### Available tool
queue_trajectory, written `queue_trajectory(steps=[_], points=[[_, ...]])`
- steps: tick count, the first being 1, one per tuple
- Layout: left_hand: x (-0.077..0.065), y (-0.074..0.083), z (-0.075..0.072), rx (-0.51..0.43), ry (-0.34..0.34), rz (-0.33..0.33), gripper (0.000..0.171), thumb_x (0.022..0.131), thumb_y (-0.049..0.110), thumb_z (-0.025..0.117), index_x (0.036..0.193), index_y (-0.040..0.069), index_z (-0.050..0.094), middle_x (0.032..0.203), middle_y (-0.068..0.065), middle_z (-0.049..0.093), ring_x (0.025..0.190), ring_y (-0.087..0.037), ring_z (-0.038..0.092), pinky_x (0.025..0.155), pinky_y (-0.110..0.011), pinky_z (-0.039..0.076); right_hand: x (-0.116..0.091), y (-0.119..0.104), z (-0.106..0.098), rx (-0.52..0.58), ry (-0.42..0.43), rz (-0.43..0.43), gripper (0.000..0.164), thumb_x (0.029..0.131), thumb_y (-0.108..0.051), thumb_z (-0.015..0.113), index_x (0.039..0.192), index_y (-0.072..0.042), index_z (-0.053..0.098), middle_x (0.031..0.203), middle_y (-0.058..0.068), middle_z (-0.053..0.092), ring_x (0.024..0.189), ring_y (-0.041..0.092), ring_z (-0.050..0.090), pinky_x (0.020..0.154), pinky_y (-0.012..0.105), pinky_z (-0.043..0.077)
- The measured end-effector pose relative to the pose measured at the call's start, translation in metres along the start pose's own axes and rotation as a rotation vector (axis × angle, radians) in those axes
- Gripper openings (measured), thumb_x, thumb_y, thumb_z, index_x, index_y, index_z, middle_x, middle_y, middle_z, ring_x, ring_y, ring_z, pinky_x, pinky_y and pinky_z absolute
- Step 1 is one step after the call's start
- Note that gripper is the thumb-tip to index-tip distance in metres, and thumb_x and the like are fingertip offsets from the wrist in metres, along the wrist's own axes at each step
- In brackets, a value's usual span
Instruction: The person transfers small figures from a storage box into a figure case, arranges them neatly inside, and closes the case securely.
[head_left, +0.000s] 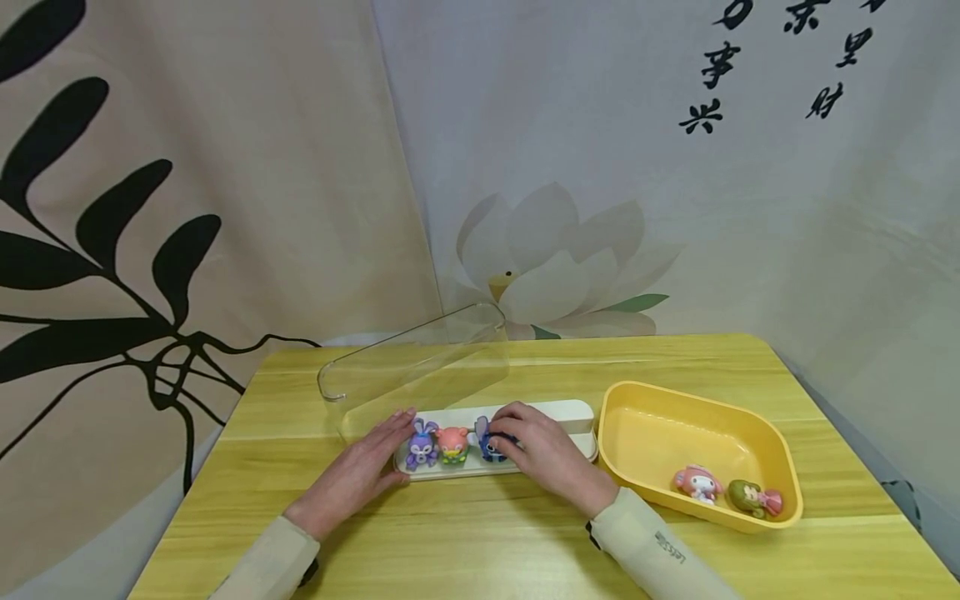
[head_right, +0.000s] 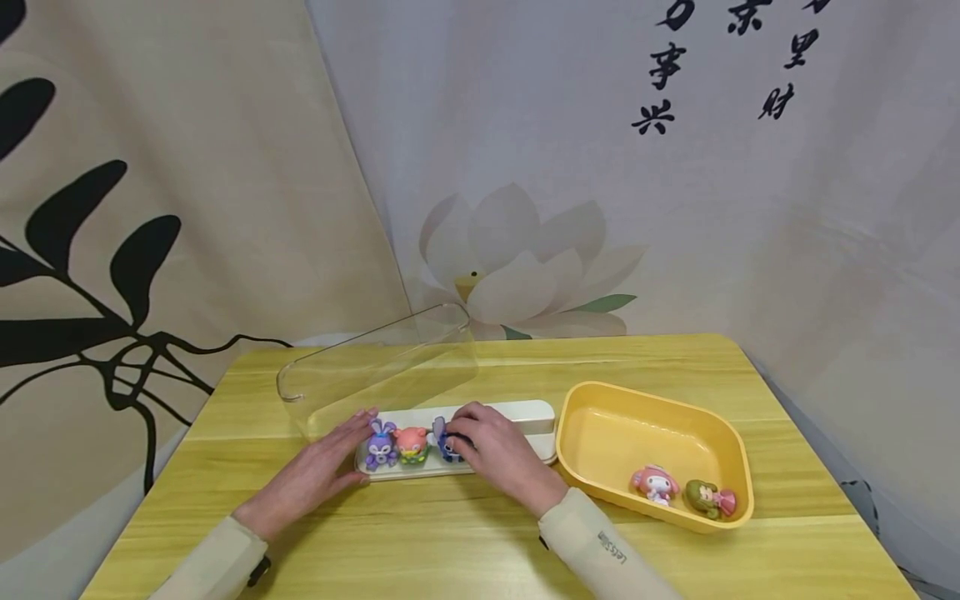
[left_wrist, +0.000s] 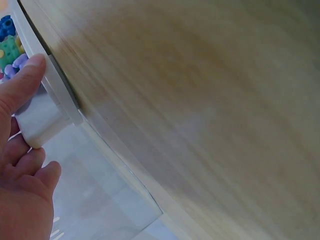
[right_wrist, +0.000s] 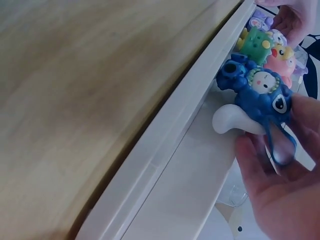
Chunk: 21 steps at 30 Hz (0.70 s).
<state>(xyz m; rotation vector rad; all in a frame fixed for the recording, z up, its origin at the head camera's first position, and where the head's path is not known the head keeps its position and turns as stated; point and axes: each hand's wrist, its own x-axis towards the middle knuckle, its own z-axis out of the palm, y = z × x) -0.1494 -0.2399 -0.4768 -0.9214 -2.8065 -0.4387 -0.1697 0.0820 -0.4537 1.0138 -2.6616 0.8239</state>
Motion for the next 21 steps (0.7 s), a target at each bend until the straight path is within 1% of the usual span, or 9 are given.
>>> queue_trajectory(steps=[3, 8, 10, 16, 21], points=[[0.0, 0.0, 0.001, 0.005, 0.002, 0.001, 0.074, 0.082, 0.024, 0.088, 0.145, 0.001, 0.057, 0.161, -0.014, 0.043, 0.145, -0.033, 0.044, 0.113, -0.045, 0.046, 0.0, 0.0, 0.0, -0.013, -0.011, 0.0, 0.018, 0.102, -0.024, 0.069, 0.115, -0.013, 0.078, 0.119, -0.001, 0.067, 0.11, 0.016, 0.065, 0.095, 0.037, 0.058], [0.0, 0.0, 0.001, 0.007, 0.005, 0.0, 0.074, 0.082, 0.024, 0.088, 0.146, 0.002, 0.057, 0.161, -0.014, 0.043, 0.146, -0.033, 0.044, 0.113, -0.044, 0.047, 0.0, 0.0, -0.002, 0.011, -0.044, 0.049, 0.026, 0.103, -0.028, 0.067, 0.124, -0.014, 0.075, 0.126, 0.001, 0.067, 0.118, 0.019, 0.063, 0.102, 0.041, 0.056], [0.0, -0.001, 0.001, 0.005, 0.005, -0.001, 0.074, 0.082, 0.024, 0.088, 0.145, 0.002, 0.057, 0.161, -0.014, 0.043, 0.146, -0.033, 0.044, 0.113, -0.044, 0.046, -0.001, -0.001, -0.004, 0.021, -0.043, 0.065, 0.028, 0.104, -0.029, 0.066, 0.126, -0.014, 0.074, 0.13, 0.002, 0.066, 0.121, 0.021, 0.062, 0.104, 0.043, 0.055], [0.0, 0.0, 0.001, 0.001, -0.001, -0.004, 0.074, 0.083, 0.025, 0.088, 0.145, 0.001, 0.057, 0.161, -0.014, 0.042, 0.146, -0.033, 0.043, 0.114, -0.045, 0.045, -0.007, -0.005, -0.019, 0.047, 0.011, 0.079, 0.035, 0.104, -0.034, 0.065, 0.132, -0.014, 0.071, 0.138, 0.004, 0.064, 0.128, 0.024, 0.06, 0.108, 0.048, 0.053], [0.0, -0.001, 0.001, 0.012, -0.005, -0.005, 0.074, 0.083, 0.026, 0.088, 0.146, 0.001, 0.056, 0.162, -0.014, 0.042, 0.146, -0.033, 0.043, 0.115, -0.045, 0.044, -0.016, -0.005, -0.034, 0.039, 0.067, 0.093, 0.038, 0.102, -0.035, 0.068, 0.133, -0.014, 0.07, 0.143, 0.004, 0.062, 0.134, 0.029, 0.056, 0.111, 0.054, 0.05]])
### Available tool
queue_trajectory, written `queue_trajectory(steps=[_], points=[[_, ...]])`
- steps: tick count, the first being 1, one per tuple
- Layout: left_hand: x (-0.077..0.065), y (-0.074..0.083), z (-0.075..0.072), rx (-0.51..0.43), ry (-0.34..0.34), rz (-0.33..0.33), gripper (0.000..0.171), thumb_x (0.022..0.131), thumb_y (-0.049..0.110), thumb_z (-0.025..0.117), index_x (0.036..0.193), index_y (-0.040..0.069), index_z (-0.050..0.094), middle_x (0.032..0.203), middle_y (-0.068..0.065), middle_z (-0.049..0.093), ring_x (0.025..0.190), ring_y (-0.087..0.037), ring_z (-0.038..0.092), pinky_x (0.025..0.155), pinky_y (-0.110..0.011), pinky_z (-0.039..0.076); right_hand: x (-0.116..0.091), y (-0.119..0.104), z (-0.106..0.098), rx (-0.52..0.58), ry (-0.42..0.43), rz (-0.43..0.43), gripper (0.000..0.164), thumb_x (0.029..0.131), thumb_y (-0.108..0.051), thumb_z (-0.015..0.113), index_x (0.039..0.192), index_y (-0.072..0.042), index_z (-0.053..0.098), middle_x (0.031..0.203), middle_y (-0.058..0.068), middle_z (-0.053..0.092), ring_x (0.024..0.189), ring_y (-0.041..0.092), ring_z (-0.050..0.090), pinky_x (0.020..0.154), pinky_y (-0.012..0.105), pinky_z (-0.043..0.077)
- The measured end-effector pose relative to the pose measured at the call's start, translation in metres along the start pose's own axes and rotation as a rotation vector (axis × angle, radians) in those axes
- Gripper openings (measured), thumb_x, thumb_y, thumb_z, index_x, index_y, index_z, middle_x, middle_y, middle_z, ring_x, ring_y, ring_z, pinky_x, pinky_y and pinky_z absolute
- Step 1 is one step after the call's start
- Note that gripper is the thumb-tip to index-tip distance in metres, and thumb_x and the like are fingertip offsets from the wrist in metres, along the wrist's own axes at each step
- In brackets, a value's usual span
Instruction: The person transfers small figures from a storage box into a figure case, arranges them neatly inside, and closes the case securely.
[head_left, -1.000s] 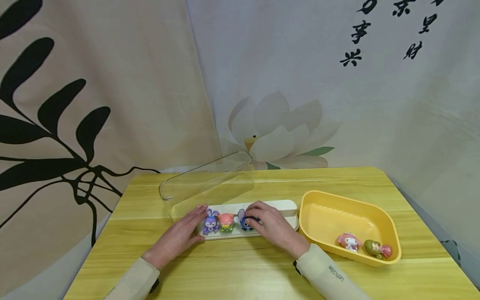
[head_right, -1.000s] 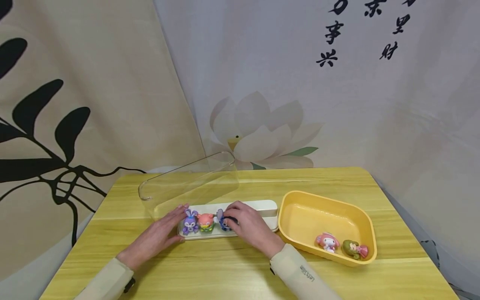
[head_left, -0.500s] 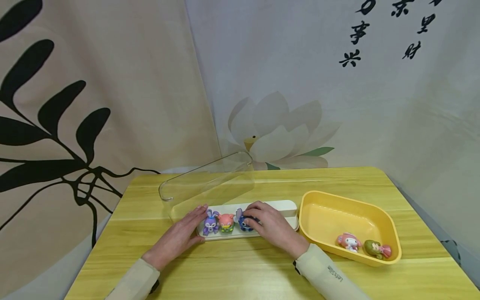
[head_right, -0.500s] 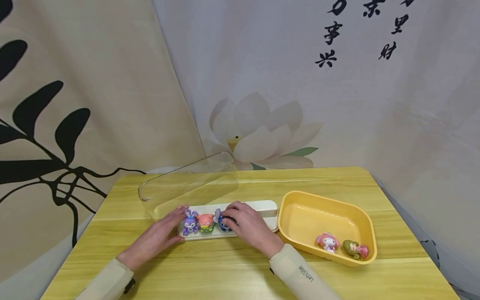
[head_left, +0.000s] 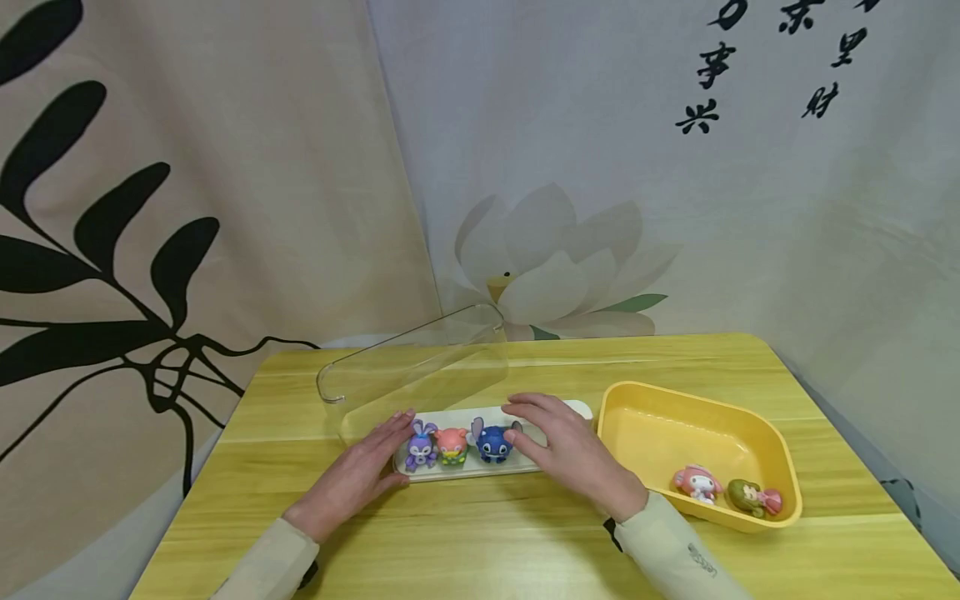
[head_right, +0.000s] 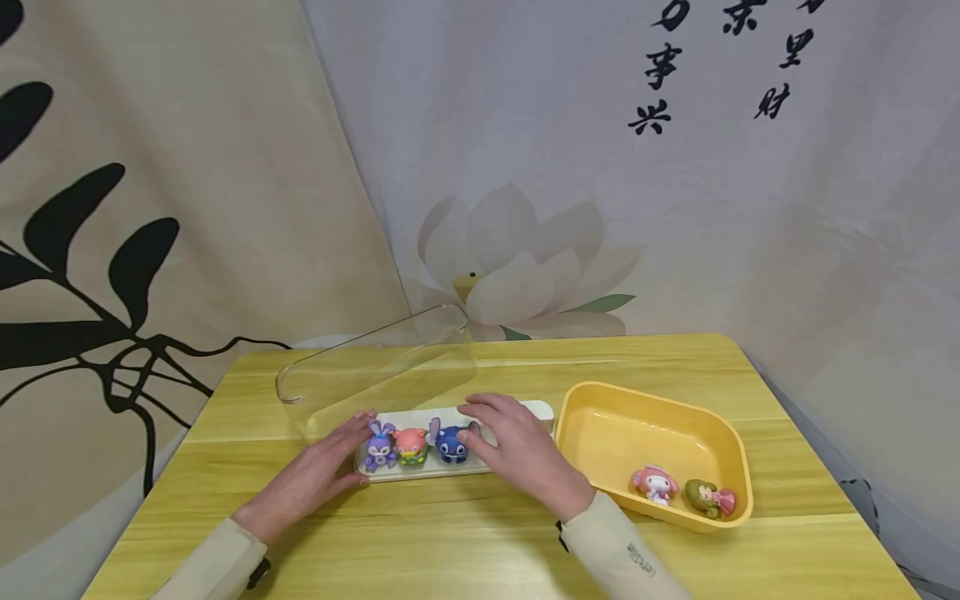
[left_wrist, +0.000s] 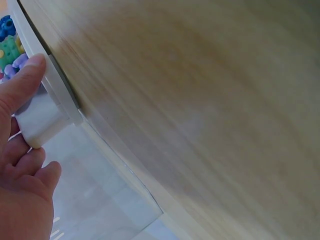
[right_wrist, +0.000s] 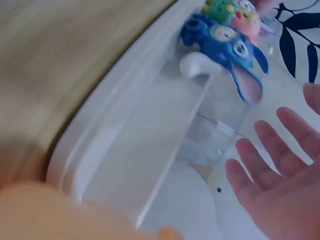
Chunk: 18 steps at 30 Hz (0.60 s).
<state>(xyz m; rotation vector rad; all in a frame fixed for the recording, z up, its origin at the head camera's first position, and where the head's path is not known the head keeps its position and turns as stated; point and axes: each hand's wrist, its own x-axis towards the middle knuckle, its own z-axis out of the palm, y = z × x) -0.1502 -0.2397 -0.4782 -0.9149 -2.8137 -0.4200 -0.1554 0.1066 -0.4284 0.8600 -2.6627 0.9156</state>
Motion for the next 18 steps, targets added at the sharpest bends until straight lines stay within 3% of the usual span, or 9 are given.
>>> queue_trajectory(steps=[18], points=[[0.0, 0.0, 0.0, 0.014, 0.006, 0.007, 0.074, 0.083, 0.026, 0.087, 0.146, 0.002, 0.056, 0.162, -0.014, 0.042, 0.146, -0.033, 0.043, 0.112, -0.045, 0.046, -0.044, 0.022, -0.056, -0.105, 0.098, 0.065, 0.047, 0.097, -0.034, 0.074, 0.138, -0.013, 0.066, 0.158, 0.006, 0.048, 0.14, 0.037, 0.049, 0.107, 0.064, 0.048]])
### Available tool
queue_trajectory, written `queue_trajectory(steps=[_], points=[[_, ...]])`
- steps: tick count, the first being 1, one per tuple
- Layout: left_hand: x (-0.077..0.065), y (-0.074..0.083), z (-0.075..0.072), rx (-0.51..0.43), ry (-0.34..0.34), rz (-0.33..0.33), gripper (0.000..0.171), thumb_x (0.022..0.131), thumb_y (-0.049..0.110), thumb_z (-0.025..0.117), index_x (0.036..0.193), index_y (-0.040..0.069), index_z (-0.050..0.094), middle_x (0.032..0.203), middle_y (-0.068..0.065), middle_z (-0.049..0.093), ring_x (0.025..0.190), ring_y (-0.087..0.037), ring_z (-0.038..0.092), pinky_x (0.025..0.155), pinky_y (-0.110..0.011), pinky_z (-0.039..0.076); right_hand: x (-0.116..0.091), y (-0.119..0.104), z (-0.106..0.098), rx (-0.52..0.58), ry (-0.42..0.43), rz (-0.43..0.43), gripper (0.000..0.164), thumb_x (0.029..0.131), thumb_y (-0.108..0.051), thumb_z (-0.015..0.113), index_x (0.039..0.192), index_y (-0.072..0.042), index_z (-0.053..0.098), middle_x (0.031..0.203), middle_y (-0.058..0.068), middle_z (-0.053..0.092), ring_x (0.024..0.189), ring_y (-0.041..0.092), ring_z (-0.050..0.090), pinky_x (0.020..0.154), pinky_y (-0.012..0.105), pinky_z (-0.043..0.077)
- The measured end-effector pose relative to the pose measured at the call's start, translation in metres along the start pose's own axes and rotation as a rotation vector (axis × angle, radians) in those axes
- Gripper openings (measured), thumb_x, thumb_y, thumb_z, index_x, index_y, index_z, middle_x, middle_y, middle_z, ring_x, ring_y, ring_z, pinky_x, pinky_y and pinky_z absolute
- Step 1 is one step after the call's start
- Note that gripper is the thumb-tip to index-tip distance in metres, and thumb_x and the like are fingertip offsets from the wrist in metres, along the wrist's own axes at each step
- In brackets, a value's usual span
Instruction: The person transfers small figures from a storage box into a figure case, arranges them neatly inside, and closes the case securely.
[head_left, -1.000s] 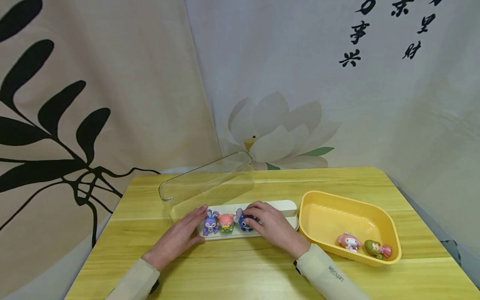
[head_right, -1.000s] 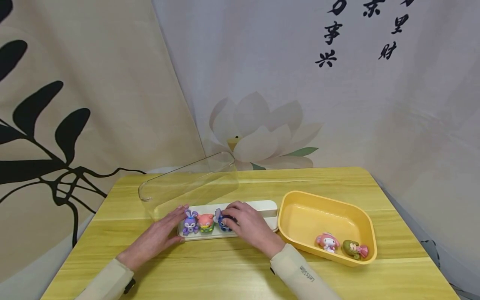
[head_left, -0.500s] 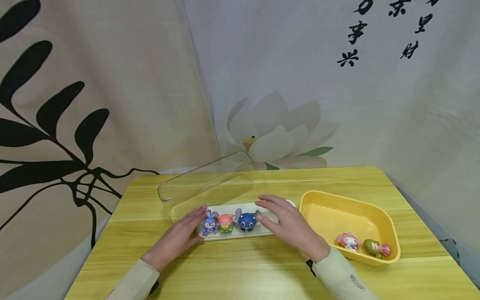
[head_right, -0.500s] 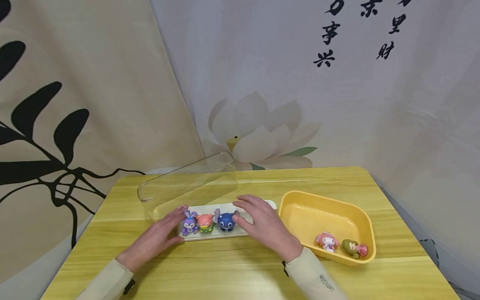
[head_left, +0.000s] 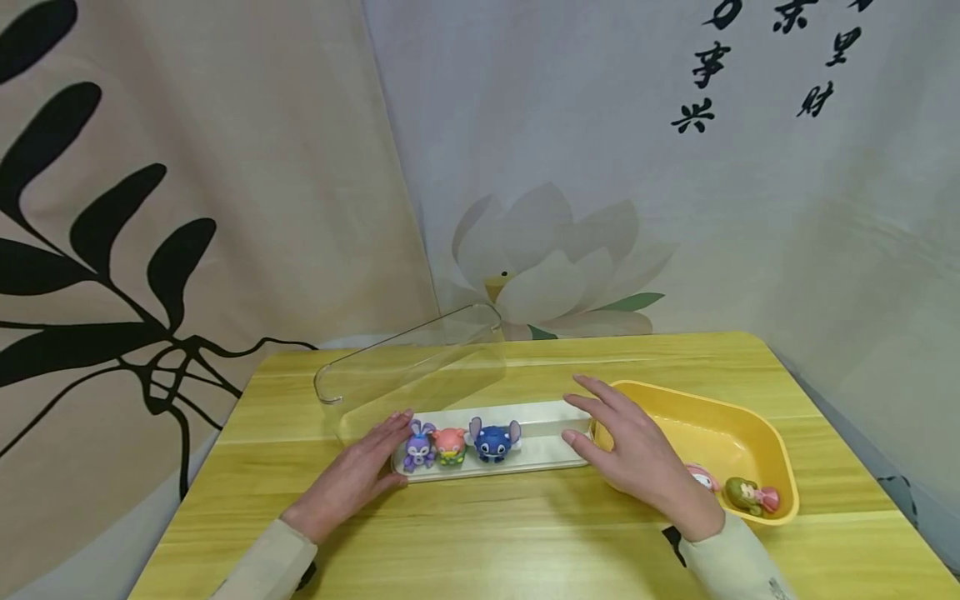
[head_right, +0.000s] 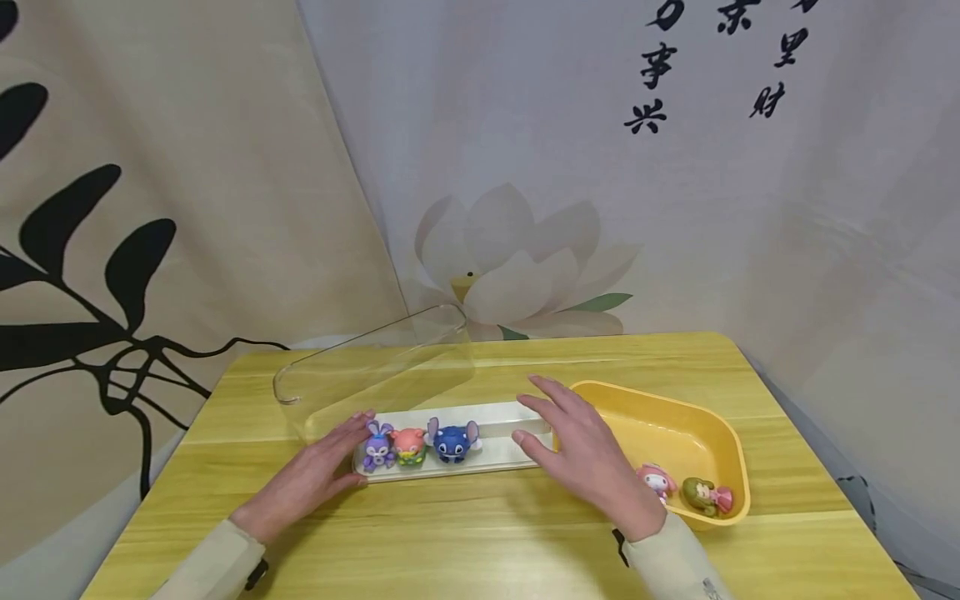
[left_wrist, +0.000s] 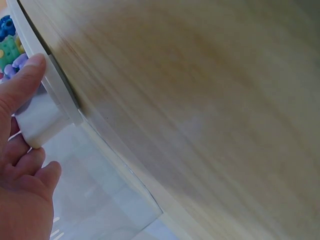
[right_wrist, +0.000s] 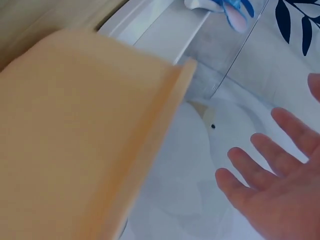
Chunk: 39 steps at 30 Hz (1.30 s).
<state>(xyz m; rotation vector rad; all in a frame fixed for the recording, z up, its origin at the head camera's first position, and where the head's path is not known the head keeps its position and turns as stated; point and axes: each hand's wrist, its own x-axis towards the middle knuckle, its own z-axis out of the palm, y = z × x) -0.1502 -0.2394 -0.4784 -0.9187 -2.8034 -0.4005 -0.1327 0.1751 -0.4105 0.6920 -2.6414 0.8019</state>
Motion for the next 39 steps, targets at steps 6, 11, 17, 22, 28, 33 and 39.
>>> queue_trajectory(steps=[6, 11, 17, 22, 28, 33, 39], points=[[0.0, 0.0, 0.001, 0.006, 0.002, -0.001, 0.074, 0.083, 0.026, 0.088, 0.146, 0.002, 0.056, 0.162, -0.014, 0.041, 0.146, -0.033, 0.043, 0.112, -0.044, 0.047, -0.013, 0.017, -0.013, -0.047, 0.018, 0.011, 0.05, 0.095, -0.032, 0.076, 0.139, -0.01, 0.065, 0.158, 0.01, 0.047, 0.141, 0.041, 0.046, 0.106, 0.067, 0.046], [-0.001, 0.0, 0.001, 0.012, -0.004, -0.006, 0.074, 0.084, 0.026, 0.087, 0.146, 0.001, 0.056, 0.162, -0.014, 0.041, 0.146, -0.033, 0.043, 0.112, -0.044, 0.047, -0.026, 0.029, -0.027, -0.079, -0.007, 0.068, 0.057, 0.096, -0.039, 0.075, 0.143, -0.012, 0.061, 0.158, 0.012, 0.046, 0.145, 0.044, 0.04, 0.109, 0.068, 0.042], [-0.001, 0.0, 0.0, 0.008, -0.004, -0.011, 0.074, 0.083, 0.025, 0.088, 0.146, 0.001, 0.056, 0.162, -0.013, 0.041, 0.146, -0.033, 0.043, 0.112, -0.044, 0.047, -0.041, 0.046, -0.04, -0.109, -0.052, 0.136, 0.069, 0.096, -0.046, 0.073, 0.151, -0.01, 0.052, 0.16, 0.015, 0.044, 0.146, 0.046, 0.036, 0.111, 0.069, 0.037], [-0.001, 0.0, 0.0, 0.006, -0.011, -0.016, 0.075, 0.084, 0.026, 0.087, 0.147, 0.001, 0.056, 0.162, -0.013, 0.04, 0.147, -0.033, 0.042, 0.113, -0.044, 0.046, -0.053, 0.06, -0.048, -0.117, -0.068, 0.17, 0.075, 0.095, -0.047, 0.074, 0.152, -0.006, 0.049, 0.158, 0.021, 0.044, 0.143, 0.05, 0.039, 0.109, 0.071, 0.038], [-0.001, 0.0, -0.001, -0.003, -0.017, -0.021, 0.075, 0.084, 0.026, 0.087, 0.147, 0.001, 0.055, 0.163, -0.013, 0.04, 0.147, -0.032, 0.042, 0.114, -0.044, 0.045, -0.065, 0.076, -0.054, -0.108, -0.112, 0.199, 0.077, 0.096, -0.044, 0.073, 0.151, 0.001, 0.046, 0.152, 0.027, 0.048, 0.136, 0.051, 0.046, 0.107, 0.073, 0.037], [0.0, 0.0, -0.001, 0.001, -0.02, -0.017, 0.075, 0.084, 0.026, 0.087, 0.147, 0.001, 0.055, 0.163, -0.013, 0.04, 0.147, -0.032, 0.042, 0.114, -0.044, 0.044, -0.073, 0.086, -0.059, -0.129, -0.159, 0.261, 0.078, 0.099, -0.049, 0.069, 0.152, 0.003, 0.044, 0.149, 0.027, 0.051, 0.13, 0.052, 0.051, 0.102, 0.07, 0.045], [0.0, 0.0, -0.001, -0.007, -0.019, -0.019, 0.075, 0.084, 0.026, 0.087, 0.147, 0.002, 0.055, 0.163, -0.013, 0.04, 0.147, -0.032, 0.042, 0.115, -0.045, 0.044, -0.081, 0.096, -0.061, -0.148, -0.205, 0.315, 0.079, 0.1, -0.053, 0.065, 0.152, 0.002, 0.044, 0.146, 0.029, 0.054, 0.127, 0.053, 0.054, 0.096, 0.071, 0.049]])
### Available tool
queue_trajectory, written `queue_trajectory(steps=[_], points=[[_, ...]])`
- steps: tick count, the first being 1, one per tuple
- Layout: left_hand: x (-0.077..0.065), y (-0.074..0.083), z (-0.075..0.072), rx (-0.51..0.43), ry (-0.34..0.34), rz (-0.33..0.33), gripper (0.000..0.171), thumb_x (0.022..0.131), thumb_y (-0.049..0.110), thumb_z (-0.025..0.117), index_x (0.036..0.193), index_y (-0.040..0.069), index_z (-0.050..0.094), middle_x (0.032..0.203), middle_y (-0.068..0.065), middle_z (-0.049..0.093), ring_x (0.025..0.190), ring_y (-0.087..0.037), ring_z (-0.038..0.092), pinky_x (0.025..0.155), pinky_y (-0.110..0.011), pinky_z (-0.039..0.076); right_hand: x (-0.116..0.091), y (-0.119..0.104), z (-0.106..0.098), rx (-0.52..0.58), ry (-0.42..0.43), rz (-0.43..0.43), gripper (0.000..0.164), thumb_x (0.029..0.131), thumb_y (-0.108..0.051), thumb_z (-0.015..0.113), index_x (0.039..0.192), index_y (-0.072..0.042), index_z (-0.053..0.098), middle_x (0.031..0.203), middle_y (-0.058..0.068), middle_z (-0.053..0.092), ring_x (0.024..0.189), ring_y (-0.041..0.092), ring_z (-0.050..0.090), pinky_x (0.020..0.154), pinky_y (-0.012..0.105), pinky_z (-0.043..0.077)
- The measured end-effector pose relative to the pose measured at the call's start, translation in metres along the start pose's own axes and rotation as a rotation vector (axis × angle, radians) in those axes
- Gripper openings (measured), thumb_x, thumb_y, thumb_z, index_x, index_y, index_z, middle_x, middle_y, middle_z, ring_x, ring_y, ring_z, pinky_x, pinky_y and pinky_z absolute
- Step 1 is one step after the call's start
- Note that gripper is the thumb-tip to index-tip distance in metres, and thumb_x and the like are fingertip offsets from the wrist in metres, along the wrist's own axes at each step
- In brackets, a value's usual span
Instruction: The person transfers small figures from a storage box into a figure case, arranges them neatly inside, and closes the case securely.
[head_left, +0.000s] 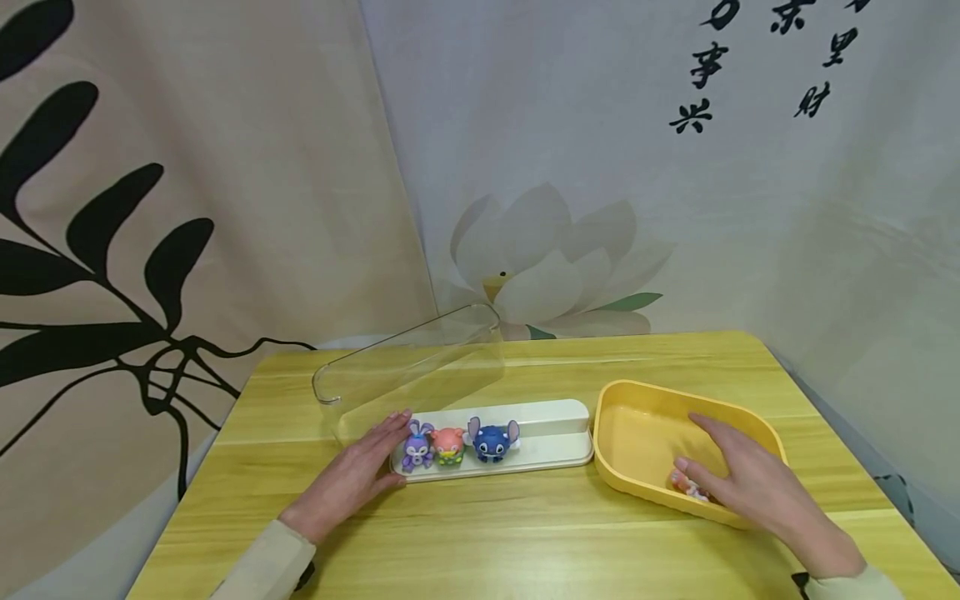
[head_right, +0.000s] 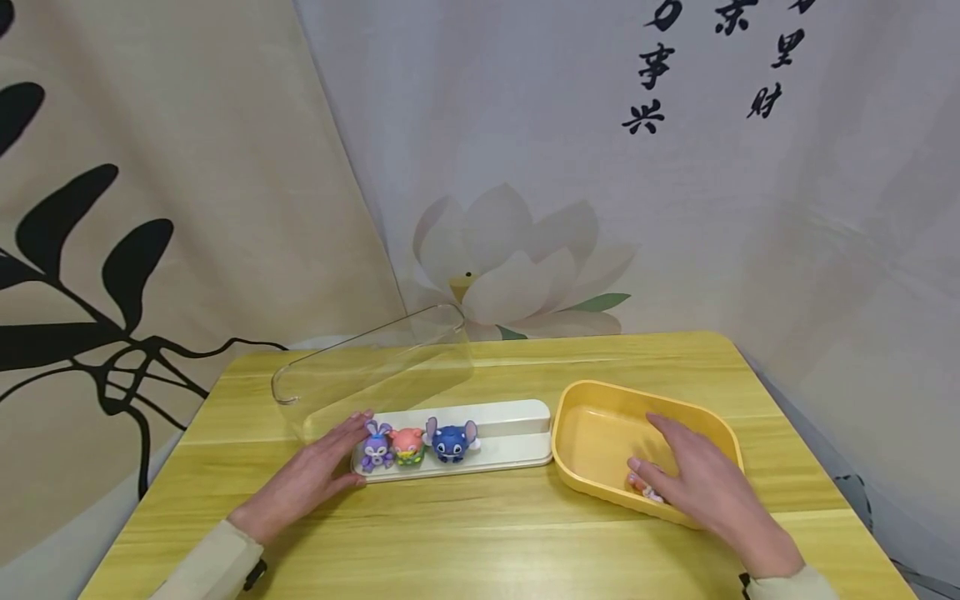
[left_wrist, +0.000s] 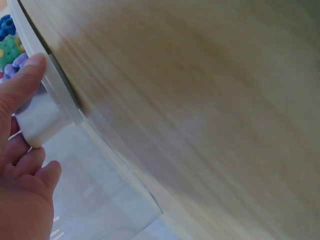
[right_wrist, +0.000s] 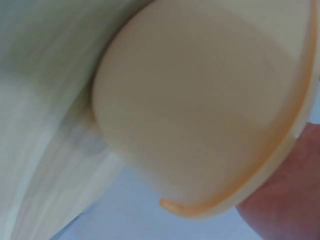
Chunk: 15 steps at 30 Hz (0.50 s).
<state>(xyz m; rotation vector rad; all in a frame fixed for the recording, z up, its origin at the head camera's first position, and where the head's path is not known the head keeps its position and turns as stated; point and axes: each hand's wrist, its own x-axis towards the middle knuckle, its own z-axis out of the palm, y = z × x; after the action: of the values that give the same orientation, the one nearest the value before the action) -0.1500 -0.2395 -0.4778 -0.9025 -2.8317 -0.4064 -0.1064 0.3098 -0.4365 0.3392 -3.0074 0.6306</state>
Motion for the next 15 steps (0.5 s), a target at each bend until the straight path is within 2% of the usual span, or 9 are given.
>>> queue_trajectory(steps=[8, 15], points=[[0.0, 0.0, -0.001, -0.006, -0.003, -0.004, 0.075, 0.084, 0.026, 0.087, 0.147, 0.002, 0.055, 0.163, -0.013, 0.04, 0.147, -0.032, 0.042, 0.115, -0.045, 0.044, -0.001, 0.013, 0.005, 0.012, -0.051, 0.029, 0.076, 0.1, -0.051, 0.066, 0.147, 0.005, 0.05, 0.135, 0.031, 0.061, 0.113, 0.047, 0.065, 0.084, 0.065, 0.057], [0.0, 0.0, 0.0, -0.009, -0.001, -0.004, 0.074, 0.084, 0.026, 0.087, 0.147, 0.002, 0.056, 0.163, -0.013, 0.04, 0.147, -0.033, 0.042, 0.114, -0.045, 0.045, -0.002, 0.019, 0.007, 0.075, -0.105, 0.039, 0.071, 0.101, -0.05, 0.065, 0.145, 0.004, 0.054, 0.133, 0.025, 0.065, 0.109, 0.039, 0.069, 0.081, 0.057, 0.061]])
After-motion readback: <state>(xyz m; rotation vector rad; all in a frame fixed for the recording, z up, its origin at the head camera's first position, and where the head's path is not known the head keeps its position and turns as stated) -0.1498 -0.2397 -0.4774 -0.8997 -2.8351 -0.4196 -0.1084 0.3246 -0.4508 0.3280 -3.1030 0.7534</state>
